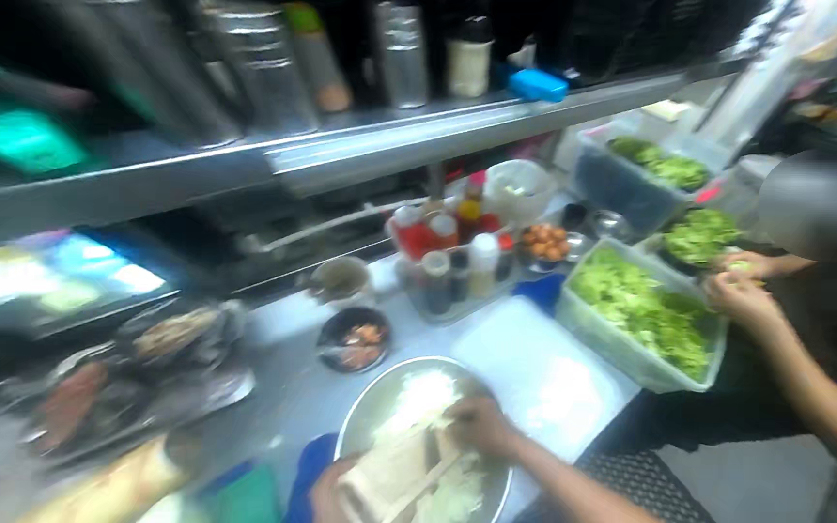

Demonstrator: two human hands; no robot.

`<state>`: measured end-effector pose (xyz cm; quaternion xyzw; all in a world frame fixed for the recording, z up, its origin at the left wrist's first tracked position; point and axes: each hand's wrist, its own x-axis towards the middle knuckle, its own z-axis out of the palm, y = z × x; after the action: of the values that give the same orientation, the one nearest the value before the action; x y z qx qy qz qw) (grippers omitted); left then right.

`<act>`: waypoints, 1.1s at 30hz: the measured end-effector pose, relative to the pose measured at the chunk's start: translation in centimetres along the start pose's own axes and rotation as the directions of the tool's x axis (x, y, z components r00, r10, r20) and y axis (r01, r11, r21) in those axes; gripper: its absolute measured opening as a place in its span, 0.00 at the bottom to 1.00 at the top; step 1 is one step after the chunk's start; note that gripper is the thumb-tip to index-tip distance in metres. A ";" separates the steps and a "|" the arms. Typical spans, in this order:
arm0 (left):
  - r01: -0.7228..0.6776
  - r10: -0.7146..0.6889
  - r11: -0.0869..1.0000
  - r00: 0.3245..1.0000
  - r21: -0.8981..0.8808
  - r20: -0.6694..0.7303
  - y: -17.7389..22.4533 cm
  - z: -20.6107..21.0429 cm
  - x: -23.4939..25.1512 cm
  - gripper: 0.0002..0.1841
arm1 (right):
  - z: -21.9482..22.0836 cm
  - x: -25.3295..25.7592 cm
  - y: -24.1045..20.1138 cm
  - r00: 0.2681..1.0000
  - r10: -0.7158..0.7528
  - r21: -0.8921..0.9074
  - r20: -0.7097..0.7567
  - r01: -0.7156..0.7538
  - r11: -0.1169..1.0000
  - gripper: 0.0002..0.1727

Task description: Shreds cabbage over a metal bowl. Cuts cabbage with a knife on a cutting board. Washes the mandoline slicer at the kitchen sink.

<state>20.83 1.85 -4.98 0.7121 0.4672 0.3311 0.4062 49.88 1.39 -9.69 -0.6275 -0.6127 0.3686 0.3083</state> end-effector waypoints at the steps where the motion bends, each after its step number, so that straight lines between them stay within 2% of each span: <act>1: 0.034 -0.034 0.999 0.999 -0.004 -0.011 0.0 0.0 0.0 0.59 | 0.9 0.6 3.4 1.000 0.018 0.197 0.016 -0.021 0.980 0.16; 2: 0.069 -0.069 0.998 0.998 0.001 -0.016 0.2 -0.1 0.0 0.59 | 1.0 0.9 4.4 0.990 0.131 0.399 0.059 -0.144 0.906 0.15; 3: 0.096 -0.096 0.995 0.995 0.014 -0.018 0.4 -0.3 -0.1 0.60 | 0.8 0.9 4.6 0.966 0.239 0.607 0.097 -0.248 0.755 0.16; 5: 0.127 -0.127 0.991 0.992 0.028 -0.014 0.4 -0.4 0.0 0.61 | 0.0 0.6 4.1 0.927 0.346 0.880 0.146 -0.281 0.382 0.20; 7: 0.126 -0.125 0.991 0.992 0.042 -0.012 0.4 -0.4 0.1 0.61 | -0.9 0.2 4.0 0.917 0.357 0.962 0.175 -0.236 0.134 0.22; 9: 0.129 -0.129 0.990 0.992 0.057 -0.014 0.4 -0.4 0.2 0.61 | -1.3 0.1 4.0 0.921 0.342 0.977 0.187 -0.212 0.036 0.23; 11: 0.133 -0.131 0.989 0.991 0.059 -0.034 0.6 -0.4 0.4 0.61 | -1.5 0.0 4.3 0.936 0.291 0.975 0.199 -0.220 0.040 0.22; 15: 0.091 -0.087 0.995 0.993 0.037 -0.082 1.3 -0.7 1.0 0.59 | -1.3 0.6 4.6 0.957 0.183 0.952 0.227 -0.257 0.167 0.19; 16: 0.070 -0.068 0.997 0.993 0.013 -0.095 1.4 -0.8 1.2 0.59 | -1.1 0.8 4.6 0.953 0.187 0.935 0.240 -0.278 0.219 0.19; 18: 0.022 -0.028 0.999 0.991 -0.050 -0.134 1.7 -1.2 1.5 0.58 | -0.8 1.3 4.2 0.947 0.221 0.867 0.232 -0.305 0.394 0.18; 20: -0.042 0.023 0.993 0.985 -0.108 -0.172 2.0 -2.0 1.8 0.57 | -0.4 1.7 3.5 0.950 0.246 0.752 0.194 -0.305 0.584 0.19; 23: -0.126 0.086 0.974 0.975 -0.188 -0.207 2.5 -4.1 1.8 0.56 | -0.1 2.4 3.0 0.941 0.290 0.534 0.174 -0.337 0.775 0.22; 25: -0.162 0.109 0.957 0.970 -0.240 -0.218 3.1 -6.0 1.5 0.55 | -0.2 3.0 2.8 0.932 0.327 0.170 0.157 -0.351 0.921 0.20; 26: -0.177 0.117 0.948 0.966 -0.263 -0.230 3.2 -6.9 1.2 0.55 | -0.3 3.3 2.5 0.927 0.337 -0.073 0.167 -0.329 0.941 0.19; 28: -0.211 0.139 0.933 0.958 -0.290 -0.250 3.1 -8.9 0.5 0.54 | 0.0 3.5 1.2 0.907 0.353 -0.415 0.230 -0.236 0.878 0.17; 30: -0.240 0.167 0.932 0.949 -0.271 -0.268 2.4 -10.8 -0.4 0.53 | 1.2 3.3 0.0 0.858 0.422 -0.618 0.294 -0.166 0.768 0.18; 33: -0.266 0.188 0.936 0.931 -0.230 -0.311 1.7 -13.1 -1.9 0.53 | 4.1 2.4 -1.3 0.789 0.537 -0.757 0.300 -0.147 0.637 0.15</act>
<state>9.70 3.24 2.24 0.6450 0.3850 0.5353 0.3862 45.62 3.59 -10.99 -0.6859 -0.6265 0.3112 -0.2007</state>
